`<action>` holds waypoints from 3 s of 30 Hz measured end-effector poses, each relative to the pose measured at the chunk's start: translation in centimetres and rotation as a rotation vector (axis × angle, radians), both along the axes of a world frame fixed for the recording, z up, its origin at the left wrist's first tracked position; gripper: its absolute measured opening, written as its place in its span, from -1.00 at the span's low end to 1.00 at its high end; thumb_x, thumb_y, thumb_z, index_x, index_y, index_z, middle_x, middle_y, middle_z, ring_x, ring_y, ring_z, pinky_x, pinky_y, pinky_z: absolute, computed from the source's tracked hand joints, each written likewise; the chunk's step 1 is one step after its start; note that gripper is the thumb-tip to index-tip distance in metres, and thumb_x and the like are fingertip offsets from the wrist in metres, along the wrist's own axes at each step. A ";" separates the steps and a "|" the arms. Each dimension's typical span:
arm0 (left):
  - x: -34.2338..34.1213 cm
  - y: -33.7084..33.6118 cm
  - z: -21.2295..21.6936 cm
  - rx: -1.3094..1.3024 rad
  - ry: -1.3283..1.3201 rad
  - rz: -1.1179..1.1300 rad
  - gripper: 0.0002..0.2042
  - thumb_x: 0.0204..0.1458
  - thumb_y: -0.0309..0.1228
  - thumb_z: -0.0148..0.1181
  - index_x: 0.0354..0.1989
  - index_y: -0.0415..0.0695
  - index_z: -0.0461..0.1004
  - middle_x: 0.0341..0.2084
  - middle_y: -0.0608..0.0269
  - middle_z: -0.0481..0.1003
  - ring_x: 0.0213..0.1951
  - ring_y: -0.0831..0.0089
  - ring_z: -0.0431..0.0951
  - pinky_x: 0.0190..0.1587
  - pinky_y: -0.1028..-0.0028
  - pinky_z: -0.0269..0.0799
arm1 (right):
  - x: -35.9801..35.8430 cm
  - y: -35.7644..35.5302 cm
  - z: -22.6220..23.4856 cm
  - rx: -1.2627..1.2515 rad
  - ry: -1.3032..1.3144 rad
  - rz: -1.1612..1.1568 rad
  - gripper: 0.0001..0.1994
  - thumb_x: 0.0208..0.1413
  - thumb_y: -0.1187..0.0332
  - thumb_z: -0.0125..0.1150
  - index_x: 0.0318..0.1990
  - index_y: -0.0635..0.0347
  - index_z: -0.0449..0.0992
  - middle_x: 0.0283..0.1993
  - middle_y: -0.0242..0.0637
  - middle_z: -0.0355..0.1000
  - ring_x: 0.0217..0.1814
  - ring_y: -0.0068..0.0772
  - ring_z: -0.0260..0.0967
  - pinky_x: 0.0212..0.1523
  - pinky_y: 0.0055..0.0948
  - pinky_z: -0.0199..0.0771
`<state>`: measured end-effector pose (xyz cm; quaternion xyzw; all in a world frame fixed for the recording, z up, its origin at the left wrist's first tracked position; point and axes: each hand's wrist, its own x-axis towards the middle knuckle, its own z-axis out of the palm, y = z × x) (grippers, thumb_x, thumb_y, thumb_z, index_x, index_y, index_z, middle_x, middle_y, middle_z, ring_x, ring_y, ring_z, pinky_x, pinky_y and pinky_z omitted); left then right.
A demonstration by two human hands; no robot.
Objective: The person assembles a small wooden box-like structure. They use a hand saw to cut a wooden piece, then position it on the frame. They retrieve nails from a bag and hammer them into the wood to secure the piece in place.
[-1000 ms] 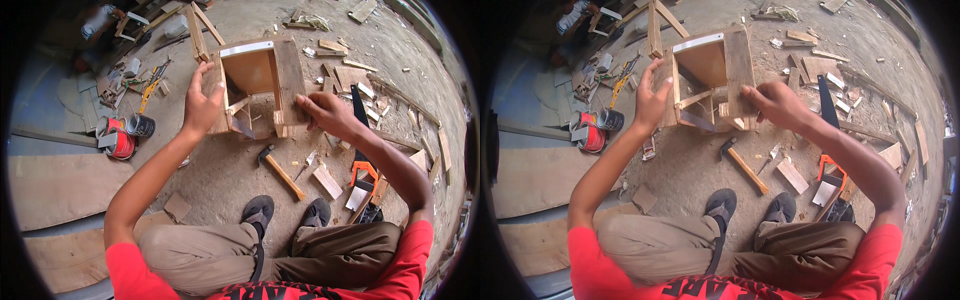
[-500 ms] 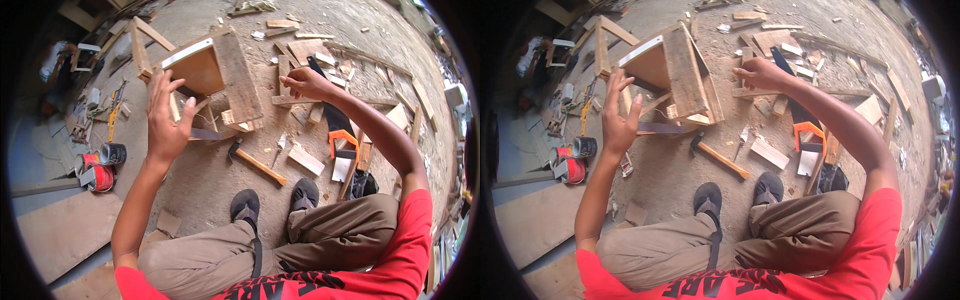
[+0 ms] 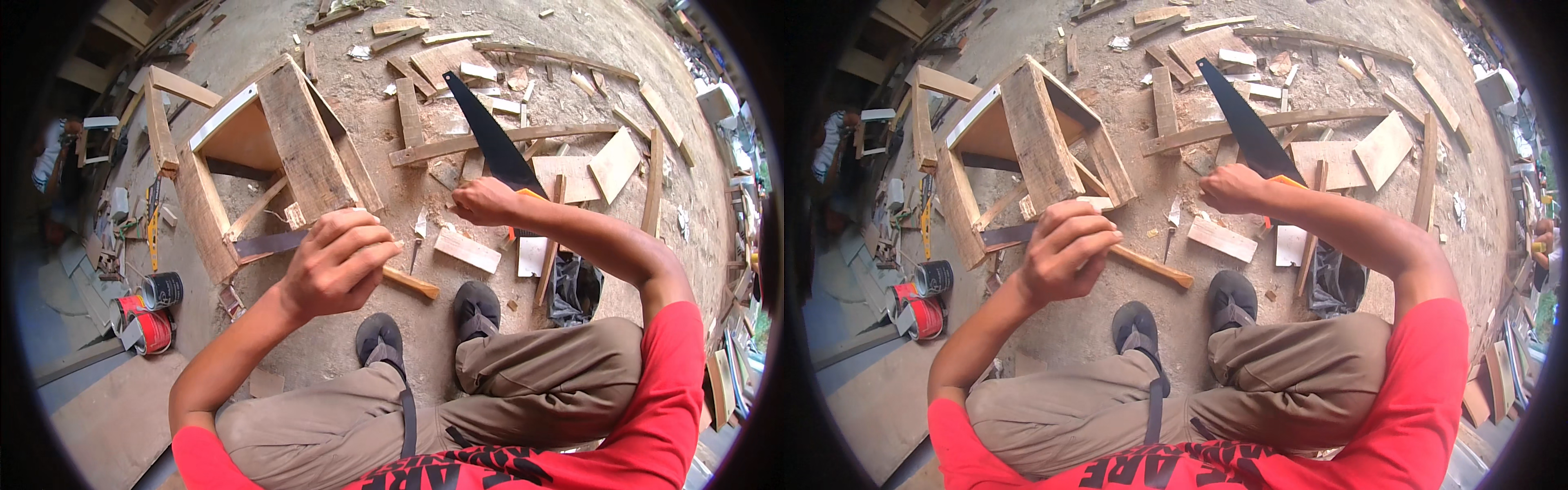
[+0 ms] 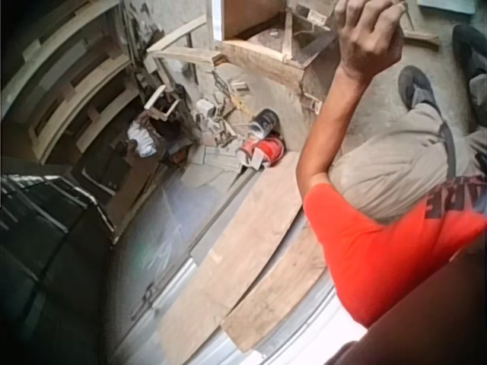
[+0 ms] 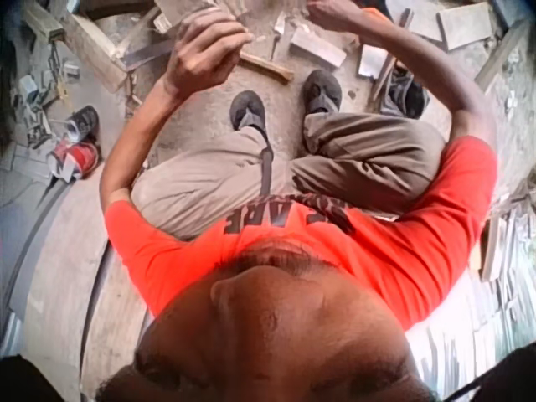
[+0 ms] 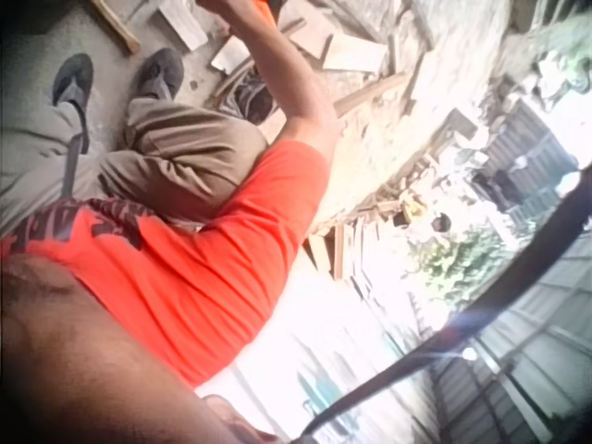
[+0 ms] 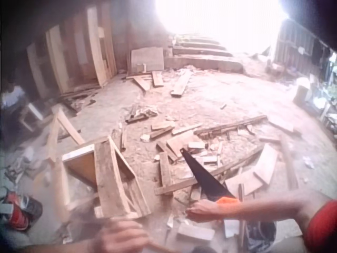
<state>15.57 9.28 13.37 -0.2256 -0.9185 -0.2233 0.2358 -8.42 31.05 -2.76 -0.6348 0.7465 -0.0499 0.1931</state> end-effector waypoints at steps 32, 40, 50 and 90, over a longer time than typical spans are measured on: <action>-15.9 -13.1 4.9 0.054 -0.369 0.729 -0.76 -0.05 -0.37 0.11 -0.24 -0.22 0.55 -0.32 -0.01 0.60 -0.22 0.01 0.60 -0.07 0.24 0.43 | -27.9 -34.8 -9.5 -0.152 0.569 -0.342 -0.65 0.22 0.31 0.10 0.13 0.16 0.50 0.23 -0.21 0.34 0.39 -0.12 0.23 0.32 0.38 0.13; -15.2 -13.2 4.8 0.098 -0.341 0.701 -0.75 -0.05 -0.39 0.11 -0.22 -0.22 0.56 -0.31 0.01 0.60 -0.22 0.04 0.61 -0.09 0.26 0.44 | -25.9 -35.4 -8.8 -0.776 0.473 -0.438 -0.69 0.35 0.28 -0.04 0.11 0.25 0.44 0.15 -0.08 0.43 0.25 -0.13 0.40 0.36 0.14 0.18; -18.0 -12.5 3.9 0.286 -0.124 0.769 -0.71 0.15 -0.22 0.16 -0.08 -0.15 0.53 -0.21 0.07 0.63 -0.10 0.17 0.64 0.00 0.29 0.47 | -14.0 -27.4 12.8 -0.535 -1.245 -0.463 -0.44 0.38 -0.17 -0.02 -0.20 0.20 0.62 -0.48 -0.38 0.52 -0.47 -0.63 0.47 -0.45 -0.57 0.46; 13.6 -11.1 -1.5 0.680 0.064 0.676 -0.57 -0.12 -0.57 0.49 0.00 -0.20 0.56 -0.02 0.22 0.50 0.10 0.36 0.47 0.20 0.39 0.35 | 7.0 -11.9 21.2 -0.610 -0.278 0.123 -0.55 0.06 0.29 0.45 0.10 0.21 0.53 -0.02 -0.18 0.48 0.08 -0.07 0.42 0.13 -0.13 0.43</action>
